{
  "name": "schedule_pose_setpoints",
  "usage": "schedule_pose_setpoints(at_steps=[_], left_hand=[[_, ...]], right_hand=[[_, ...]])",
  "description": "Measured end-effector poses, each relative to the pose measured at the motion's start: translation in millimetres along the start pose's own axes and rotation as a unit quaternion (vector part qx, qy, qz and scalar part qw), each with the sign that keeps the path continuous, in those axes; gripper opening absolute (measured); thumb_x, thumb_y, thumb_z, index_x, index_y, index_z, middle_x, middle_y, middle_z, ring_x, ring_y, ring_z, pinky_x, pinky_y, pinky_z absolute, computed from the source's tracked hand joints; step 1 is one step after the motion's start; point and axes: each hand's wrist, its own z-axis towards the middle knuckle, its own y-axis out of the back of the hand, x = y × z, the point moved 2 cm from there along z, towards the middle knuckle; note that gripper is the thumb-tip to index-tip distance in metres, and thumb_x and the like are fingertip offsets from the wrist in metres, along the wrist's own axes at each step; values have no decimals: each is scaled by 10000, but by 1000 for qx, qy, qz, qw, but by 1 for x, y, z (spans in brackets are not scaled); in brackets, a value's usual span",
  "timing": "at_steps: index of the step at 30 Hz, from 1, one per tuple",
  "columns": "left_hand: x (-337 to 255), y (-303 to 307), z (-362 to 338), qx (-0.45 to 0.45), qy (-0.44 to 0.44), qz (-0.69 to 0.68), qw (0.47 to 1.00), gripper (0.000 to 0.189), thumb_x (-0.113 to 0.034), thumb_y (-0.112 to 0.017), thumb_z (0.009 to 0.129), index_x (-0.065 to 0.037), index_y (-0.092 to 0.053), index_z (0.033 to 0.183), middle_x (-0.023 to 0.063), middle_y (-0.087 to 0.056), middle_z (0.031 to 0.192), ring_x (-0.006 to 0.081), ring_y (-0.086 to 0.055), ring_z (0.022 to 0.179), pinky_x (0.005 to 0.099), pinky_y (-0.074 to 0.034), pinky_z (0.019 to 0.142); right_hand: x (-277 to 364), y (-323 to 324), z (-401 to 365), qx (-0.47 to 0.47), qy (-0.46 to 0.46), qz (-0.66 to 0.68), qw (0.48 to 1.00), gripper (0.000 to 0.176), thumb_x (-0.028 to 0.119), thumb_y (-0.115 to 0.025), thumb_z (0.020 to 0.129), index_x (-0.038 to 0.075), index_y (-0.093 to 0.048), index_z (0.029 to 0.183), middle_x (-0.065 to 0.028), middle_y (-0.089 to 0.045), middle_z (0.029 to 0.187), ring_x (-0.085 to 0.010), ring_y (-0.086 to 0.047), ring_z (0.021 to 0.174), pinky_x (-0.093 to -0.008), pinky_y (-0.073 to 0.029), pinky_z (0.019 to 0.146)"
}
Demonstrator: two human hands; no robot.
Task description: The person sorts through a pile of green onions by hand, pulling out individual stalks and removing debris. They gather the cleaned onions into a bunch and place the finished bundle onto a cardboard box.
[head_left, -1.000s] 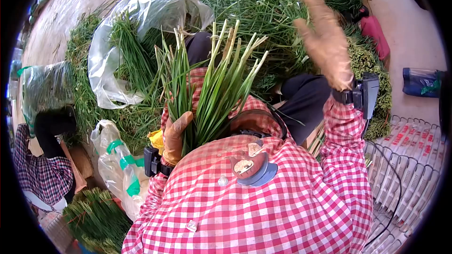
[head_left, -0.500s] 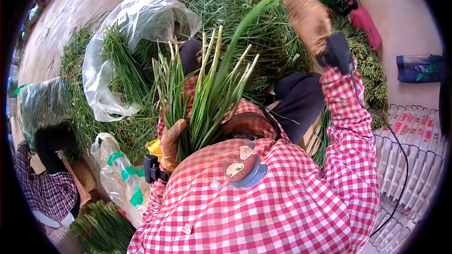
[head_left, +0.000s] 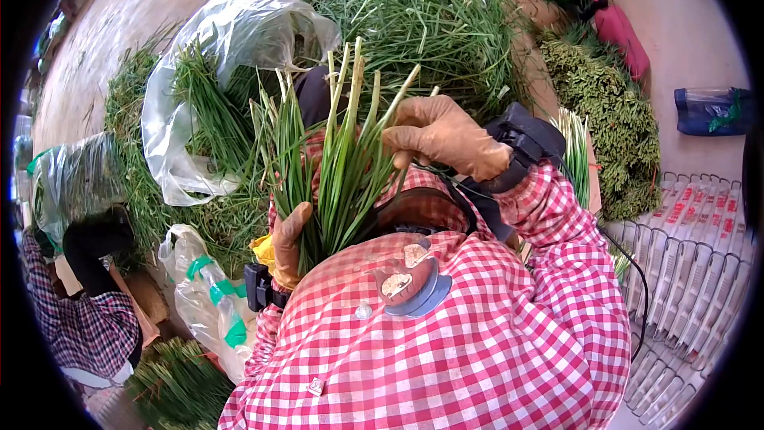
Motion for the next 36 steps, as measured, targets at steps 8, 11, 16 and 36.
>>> schedule_pose_setpoints(at_steps=[8,11,16,36], left_hand=[[-2,-11,-1,4,-2,-6,1000,427,-129,-529,929,6,-455,1327,137,-555,1256,224,-576,1091,378,-471,954],[-3,-18,-10,9,-2,-3,1000,427,-118,-539,923,2,-461,1325,134,-559,1251,223,-579,1085,378,-473,950],[-4,-23,-23,76,4,15,997,426,-113,-542,925,-9,-462,1330,123,-554,1258,218,-570,1094,369,-458,957],[-11,-44,-15,192,41,69,978,419,-134,-530,946,-13,-455,1340,85,-531,1292,187,-521,1148,332,-391,999]], right_hand=[[37,101,-11,-314,245,-162,903,133,182,-606,894,78,-666,950,-38,-680,739,-79,-613,570,-220,-488,507],[66,154,-21,-493,190,-526,666,296,331,-525,950,78,-663,1018,-26,-683,757,-106,-622,634,-216,-490,547],[79,40,-6,-243,337,-688,595,709,567,-511,873,15,-458,1315,-176,-585,1200,-278,-534,1159,-465,-324,1058],[96,-16,11,-64,364,-688,625,607,442,-688,748,92,-557,1226,-92,-499,1316,-254,-402,1273,-519,-203,1078]])
